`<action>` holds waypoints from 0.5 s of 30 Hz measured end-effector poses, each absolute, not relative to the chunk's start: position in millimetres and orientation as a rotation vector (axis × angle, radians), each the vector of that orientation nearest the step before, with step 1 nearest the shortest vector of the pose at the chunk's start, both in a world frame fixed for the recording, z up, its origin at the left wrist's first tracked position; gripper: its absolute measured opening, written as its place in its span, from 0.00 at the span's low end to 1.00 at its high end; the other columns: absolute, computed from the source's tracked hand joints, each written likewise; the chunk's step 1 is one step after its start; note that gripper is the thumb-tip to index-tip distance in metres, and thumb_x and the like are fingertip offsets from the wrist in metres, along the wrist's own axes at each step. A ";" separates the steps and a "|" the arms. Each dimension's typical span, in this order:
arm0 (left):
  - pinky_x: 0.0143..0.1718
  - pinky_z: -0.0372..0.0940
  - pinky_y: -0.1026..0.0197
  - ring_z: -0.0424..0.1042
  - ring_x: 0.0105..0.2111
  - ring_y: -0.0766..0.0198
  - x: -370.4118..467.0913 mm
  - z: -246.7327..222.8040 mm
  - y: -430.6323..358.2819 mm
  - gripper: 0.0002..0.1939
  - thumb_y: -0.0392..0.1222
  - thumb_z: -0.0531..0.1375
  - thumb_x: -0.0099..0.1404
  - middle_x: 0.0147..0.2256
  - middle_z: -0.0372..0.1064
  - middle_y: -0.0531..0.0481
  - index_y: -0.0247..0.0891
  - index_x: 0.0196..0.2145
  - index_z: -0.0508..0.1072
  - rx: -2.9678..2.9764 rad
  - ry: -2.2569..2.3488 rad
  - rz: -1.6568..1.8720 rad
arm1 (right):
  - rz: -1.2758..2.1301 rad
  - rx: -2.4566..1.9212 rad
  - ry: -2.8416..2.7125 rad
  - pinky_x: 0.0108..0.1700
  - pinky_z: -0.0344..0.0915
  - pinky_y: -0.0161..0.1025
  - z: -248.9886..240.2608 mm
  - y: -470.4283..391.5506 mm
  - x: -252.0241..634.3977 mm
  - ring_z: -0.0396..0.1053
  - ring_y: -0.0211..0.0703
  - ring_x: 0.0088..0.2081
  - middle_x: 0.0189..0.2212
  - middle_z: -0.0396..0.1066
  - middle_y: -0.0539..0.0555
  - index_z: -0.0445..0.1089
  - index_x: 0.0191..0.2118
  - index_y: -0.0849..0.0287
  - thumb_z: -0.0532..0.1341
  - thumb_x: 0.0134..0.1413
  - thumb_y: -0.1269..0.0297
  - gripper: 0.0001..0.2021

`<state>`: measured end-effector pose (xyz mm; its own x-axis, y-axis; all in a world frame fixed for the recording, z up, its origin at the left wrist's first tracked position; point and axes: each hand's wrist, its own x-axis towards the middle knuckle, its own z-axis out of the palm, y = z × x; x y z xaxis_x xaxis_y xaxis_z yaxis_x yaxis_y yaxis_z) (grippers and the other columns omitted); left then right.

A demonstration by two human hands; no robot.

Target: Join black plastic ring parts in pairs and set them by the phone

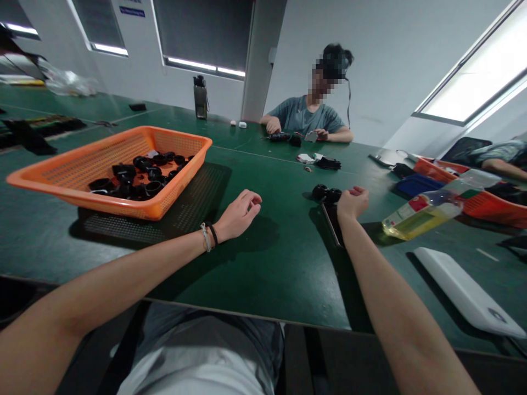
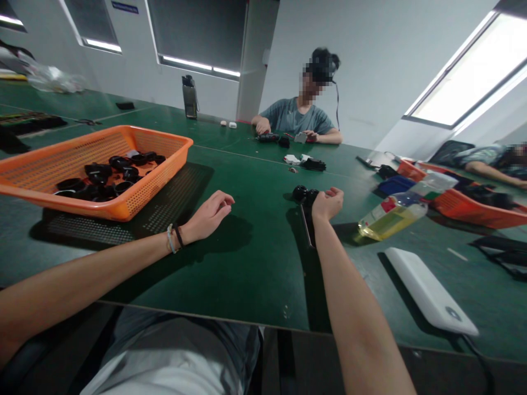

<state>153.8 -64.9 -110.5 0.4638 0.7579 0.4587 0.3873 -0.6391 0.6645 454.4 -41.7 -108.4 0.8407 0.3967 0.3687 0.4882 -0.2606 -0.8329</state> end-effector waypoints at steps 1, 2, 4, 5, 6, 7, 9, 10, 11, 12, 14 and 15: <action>0.40 0.63 0.58 0.64 0.34 0.64 153.6 -110.5 -65.5 0.08 0.39 0.48 0.64 0.36 0.61 0.47 0.35 0.36 0.64 2.255 0.937 1.043 | -0.126 -1.847 -0.658 0.45 0.63 0.40 -107.4 -41.9 453.6 0.67 0.42 0.36 0.36 0.67 0.56 0.61 0.41 0.62 0.51 0.42 0.74 0.16; 0.40 0.63 0.58 0.64 0.34 0.64 153.5 -110.5 -65.9 0.08 0.39 0.48 0.64 0.36 0.61 0.47 0.35 0.37 0.64 2.266 0.920 1.042 | -0.152 -1.801 -0.662 0.43 0.63 0.39 -106.3 -41.8 452.6 0.67 0.41 0.35 0.35 0.67 0.55 0.61 0.41 0.62 0.51 0.41 0.75 0.16; 0.39 0.63 0.58 0.64 0.34 0.64 153.4 -110.6 -66.3 0.08 0.39 0.48 0.64 0.36 0.62 0.46 0.35 0.37 0.64 2.290 0.889 1.040 | -0.200 -1.703 -0.693 0.42 0.64 0.38 -104.0 -41.2 449.2 0.67 0.40 0.33 0.32 0.66 0.53 0.61 0.39 0.61 0.50 0.40 0.76 0.15; 0.40 0.63 0.58 0.64 0.34 0.64 153.5 -110.6 -66.4 0.08 0.39 0.48 0.64 0.36 0.62 0.46 0.35 0.36 0.64 2.305 0.876 1.040 | -0.220 -1.656 -0.729 0.42 0.64 0.38 -102.8 -40.7 446.5 0.67 0.39 0.33 0.30 0.66 0.52 0.61 0.37 0.60 0.50 0.40 0.77 0.14; 0.40 0.63 0.58 0.64 0.34 0.64 153.5 -110.5 -66.5 0.08 0.39 0.48 0.64 0.36 0.62 0.47 0.35 0.36 0.64 2.320 0.864 1.040 | -0.238 -1.609 -0.758 0.42 0.64 0.39 -101.6 -40.3 442.7 0.66 0.39 0.32 0.28 0.66 0.51 0.61 0.36 0.60 0.50 0.40 0.77 0.13; 0.40 0.63 0.58 0.64 0.34 0.64 153.4 -110.4 -66.6 0.08 0.39 0.48 0.64 0.36 0.62 0.47 0.35 0.36 0.64 2.335 0.852 1.042 | -0.246 -1.569 -0.801 0.42 0.63 0.39 -100.6 -39.9 437.8 0.66 0.39 0.31 0.27 0.65 0.50 0.61 0.35 0.60 0.50 0.40 0.77 0.13; 0.40 0.63 0.58 0.64 0.34 0.64 152.9 -109.9 -67.4 0.07 0.39 0.48 0.64 0.36 0.62 0.47 0.36 0.36 0.63 2.363 0.827 1.050 | -0.232 -1.517 -0.915 0.40 0.63 0.39 -99.2 -40.1 424.2 0.66 0.39 0.30 0.25 0.65 0.49 0.61 0.34 0.59 0.50 0.40 0.76 0.12; 0.39 0.63 0.59 0.65 0.34 0.64 152.4 -109.5 -68.1 0.07 0.39 0.48 0.64 0.36 0.62 0.47 0.36 0.36 0.63 2.378 0.811 1.056 | -0.212 -1.494 -0.992 0.39 0.63 0.39 -99.1 -40.8 415.4 0.65 0.39 0.29 0.25 0.66 0.49 0.61 0.34 0.59 0.50 0.41 0.76 0.12; 0.39 0.64 0.59 0.65 0.34 0.64 151.8 -109.1 -69.1 0.07 0.39 0.47 0.64 0.36 0.62 0.47 0.36 0.37 0.63 2.395 0.794 1.059 | -0.185 -1.470 -1.083 0.37 0.63 0.38 -99.4 -42.1 405.5 0.65 0.39 0.28 0.24 0.66 0.49 0.61 0.35 0.59 0.50 0.42 0.76 0.12; 0.38 0.64 0.59 0.65 0.34 0.64 150.9 -108.5 -70.4 0.07 0.39 0.47 0.64 0.37 0.62 0.47 0.36 0.37 0.63 2.415 0.778 1.061 | -0.159 -1.446 -1.185 0.36 0.63 0.38 -100.2 -44.1 394.6 0.65 0.39 0.27 0.24 0.66 0.49 0.62 0.35 0.59 0.50 0.43 0.76 0.11; 0.38 0.64 0.61 0.65 0.34 0.65 149.1 -106.4 -73.3 0.07 0.38 0.47 0.64 0.38 0.62 0.46 0.36 0.38 0.63 2.479 0.748 1.053 | -0.100 -1.387 -1.446 0.34 0.63 0.37 -103.0 -49.6 371.5 0.65 0.39 0.26 0.25 0.68 0.50 0.62 0.37 0.59 0.50 0.46 0.74 0.11; 0.38 0.64 0.61 0.65 0.35 0.65 148.2 -104.7 -75.0 0.07 0.38 0.48 0.64 0.39 0.62 0.46 0.36 0.38 0.63 2.527 0.736 1.046 | -0.077 -1.359 -1.588 0.33 0.63 0.37 -104.9 -53.0 359.9 0.66 0.39 0.27 0.25 0.68 0.50 0.62 0.38 0.59 0.51 0.46 0.74 0.11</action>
<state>148.2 -75.0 -104.7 0.6017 0.5651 0.5644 0.3407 -0.8207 0.4586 359.9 -53.0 -104.9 0.1348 0.7072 0.6941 0.7707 0.3655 -0.5220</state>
